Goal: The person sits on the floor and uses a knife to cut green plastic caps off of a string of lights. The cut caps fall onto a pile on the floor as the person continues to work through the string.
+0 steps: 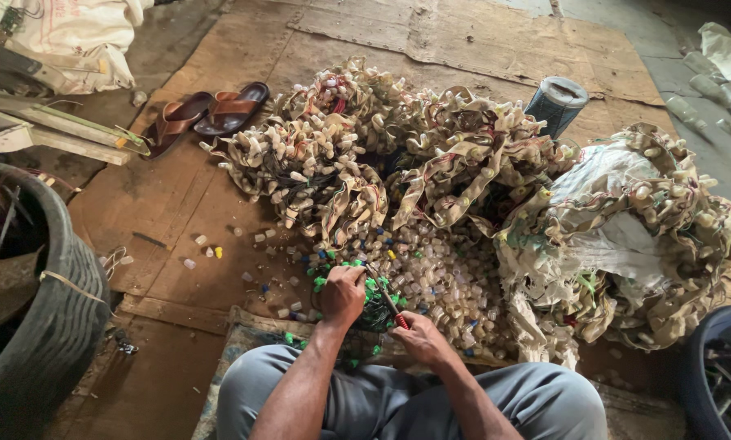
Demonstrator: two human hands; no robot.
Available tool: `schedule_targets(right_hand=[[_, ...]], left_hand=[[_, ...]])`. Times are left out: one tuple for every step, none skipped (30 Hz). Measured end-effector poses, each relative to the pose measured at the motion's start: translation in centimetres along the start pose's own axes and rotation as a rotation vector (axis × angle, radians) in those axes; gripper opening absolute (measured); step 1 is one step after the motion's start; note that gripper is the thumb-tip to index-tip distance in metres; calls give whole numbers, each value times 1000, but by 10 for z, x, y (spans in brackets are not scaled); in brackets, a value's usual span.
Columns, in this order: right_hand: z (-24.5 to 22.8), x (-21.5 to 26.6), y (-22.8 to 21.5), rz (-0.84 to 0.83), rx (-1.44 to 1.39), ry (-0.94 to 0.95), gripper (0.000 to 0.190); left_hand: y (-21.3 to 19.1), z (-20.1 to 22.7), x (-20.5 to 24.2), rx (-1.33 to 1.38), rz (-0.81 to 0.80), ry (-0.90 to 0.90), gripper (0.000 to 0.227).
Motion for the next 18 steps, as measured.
schedule_targets(right_hand=[[-2, 2, 0, -9, -25, 18, 22], [-7, 4, -1, 4, -2, -10, 24], [-13, 6, -3, 16, 21, -37, 25], [-19, 9, -4, 28, 45, -65, 27], [-22, 13, -7, 59, 55, -65, 29], [-26, 17, -10, 91, 66, -65, 33], [-29, 21, -12, 122, 78, -65, 37], [-33, 23, -13, 142, 65, -70, 41], [-36, 25, -15, 161, 53, -75, 46], [-38, 26, -17, 181, 41, -81, 51], [-37, 25, -14, 161, 64, -36, 47], [-34, 23, -11, 141, 87, 9, 46], [-31, 21, -8, 122, 111, 53, 48], [-29, 20, -7, 151, 100, 66, 42], [-26, 18, -5, 179, 91, 80, 37], [-23, 17, -4, 207, 83, 94, 33], [-24, 16, -2, 218, 53, 53, 30], [-25, 16, 1, 229, 22, 13, 28]], left_hand=[[-1, 1, 0, 4, -2, 4, 13], [-1, 2, 0, 8, -4, 9, 13], [-2, 3, 0, 10, -2, 10, 13], [-2, 3, -1, 12, 0, 11, 13], [-2, 3, 0, 14, 2, 11, 13], [-2, 4, 0, 15, 6, 15, 13], [-2, 4, 0, 17, 10, 19, 13], [-2, 4, 0, 19, 13, 23, 13], [-1, 3, 0, 22, 10, 25, 13], [-1, 3, 0, 25, 6, 26, 13], [-1, 3, -1, 28, 1, 28, 13], [-1, 3, -1, 28, 0, 35, 13], [-1, 4, -1, 29, 0, 42, 13], [-1, 4, -1, 30, 0, 50, 13], [0, 3, -1, 34, -3, 28, 13], [1, 1, 0, 37, -7, 6, 13], [2, 0, 0, 41, -10, -14, 12], [3, -1, 0, 40, -10, -22, 12]])
Point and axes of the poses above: each hand's wrist, its own x-axis away from the middle knuckle, its own y-axis out of the palm, z = x × y, the point moved 7 cm from there along -x, towards the middle knuckle, and after that the axes turned 10 degrees about y, right-handed, at the moved point
